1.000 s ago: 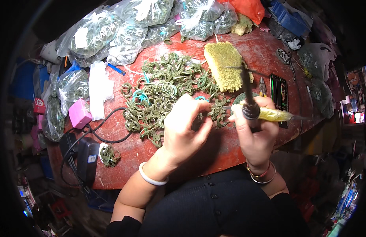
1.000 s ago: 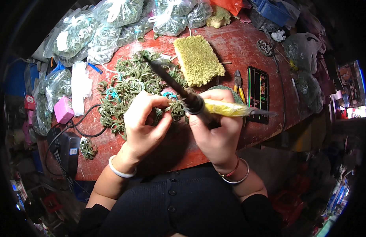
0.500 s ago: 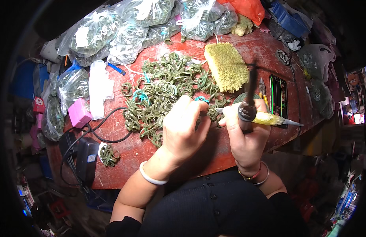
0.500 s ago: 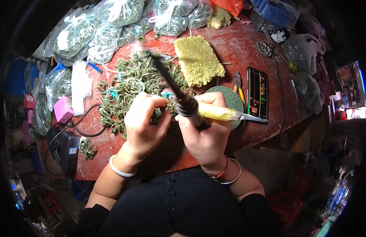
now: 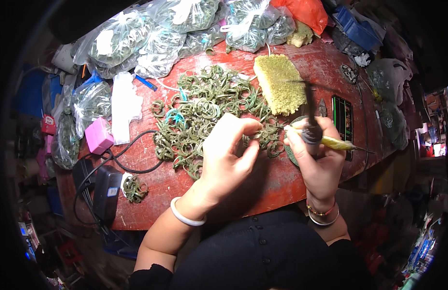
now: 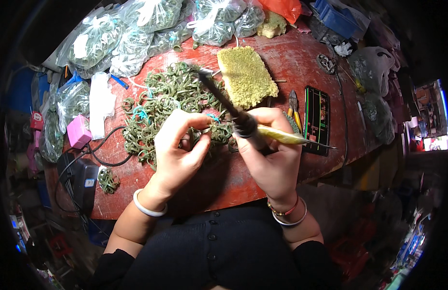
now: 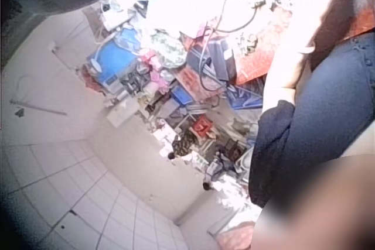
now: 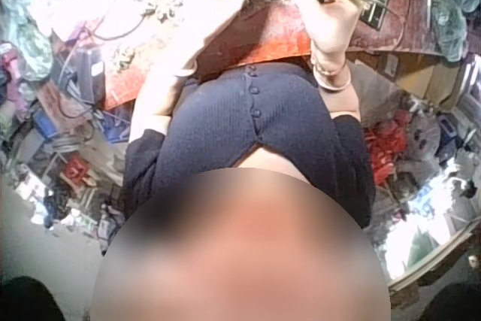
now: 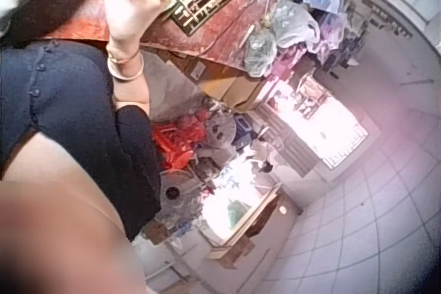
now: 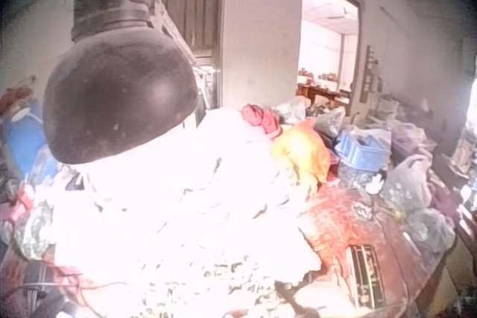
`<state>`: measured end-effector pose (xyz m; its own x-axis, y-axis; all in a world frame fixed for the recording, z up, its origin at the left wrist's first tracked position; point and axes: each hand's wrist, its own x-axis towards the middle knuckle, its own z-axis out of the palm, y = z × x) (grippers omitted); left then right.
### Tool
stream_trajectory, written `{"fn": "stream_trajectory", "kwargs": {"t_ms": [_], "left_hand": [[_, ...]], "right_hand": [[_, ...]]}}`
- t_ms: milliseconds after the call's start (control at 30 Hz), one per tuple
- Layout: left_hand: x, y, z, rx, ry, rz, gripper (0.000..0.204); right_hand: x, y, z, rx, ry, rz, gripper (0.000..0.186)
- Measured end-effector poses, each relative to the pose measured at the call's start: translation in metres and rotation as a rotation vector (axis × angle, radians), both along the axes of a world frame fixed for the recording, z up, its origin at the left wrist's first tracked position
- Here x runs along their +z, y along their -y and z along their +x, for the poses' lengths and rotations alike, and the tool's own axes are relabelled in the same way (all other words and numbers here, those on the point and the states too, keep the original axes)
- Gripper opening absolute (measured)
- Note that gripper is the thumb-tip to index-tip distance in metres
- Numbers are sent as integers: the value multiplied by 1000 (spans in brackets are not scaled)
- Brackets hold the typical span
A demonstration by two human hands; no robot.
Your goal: Soldering wire components or loops together on a workbench.
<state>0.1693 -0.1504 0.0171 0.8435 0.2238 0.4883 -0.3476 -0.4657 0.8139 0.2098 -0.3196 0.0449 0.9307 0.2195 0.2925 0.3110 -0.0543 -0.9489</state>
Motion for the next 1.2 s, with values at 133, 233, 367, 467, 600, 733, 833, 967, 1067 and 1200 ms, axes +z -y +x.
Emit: {"fn": "stream_trajectory", "kwargs": {"t_ms": [133,233,367,467,600,733,833,967,1067,1200], "left_hand": [[2,-2,-1,9,21,168,27],[-1,-3,-1,15,54,212,28],[-5,-6,-3,24,28,306,30],[-5,-8,-2,61,-12,268,28],[-2,-3,-1,39,-65,15,25],[8,0,-3,-42,-104,-92,27],[7,0,-2,-61,-98,-48,28],[5,-4,-6,-57,-83,30,28],[4,-6,-4,-37,-98,17,26],[6,-5,-3,-104,-137,-95,24]], "right_hand": [[-2,3,4,207,79,-90,20],[3,-2,-1,142,7,-66,20],[5,0,2,190,271,-240,18],[7,4,-2,118,215,-222,16],[14,6,-4,-32,87,-48,10],[3,4,-7,-99,63,-38,13],[1,1,-6,-48,90,-49,17],[6,-2,-16,43,45,-49,17],[16,-3,-18,84,-94,107,11],[10,1,-4,31,17,0,4]]}}
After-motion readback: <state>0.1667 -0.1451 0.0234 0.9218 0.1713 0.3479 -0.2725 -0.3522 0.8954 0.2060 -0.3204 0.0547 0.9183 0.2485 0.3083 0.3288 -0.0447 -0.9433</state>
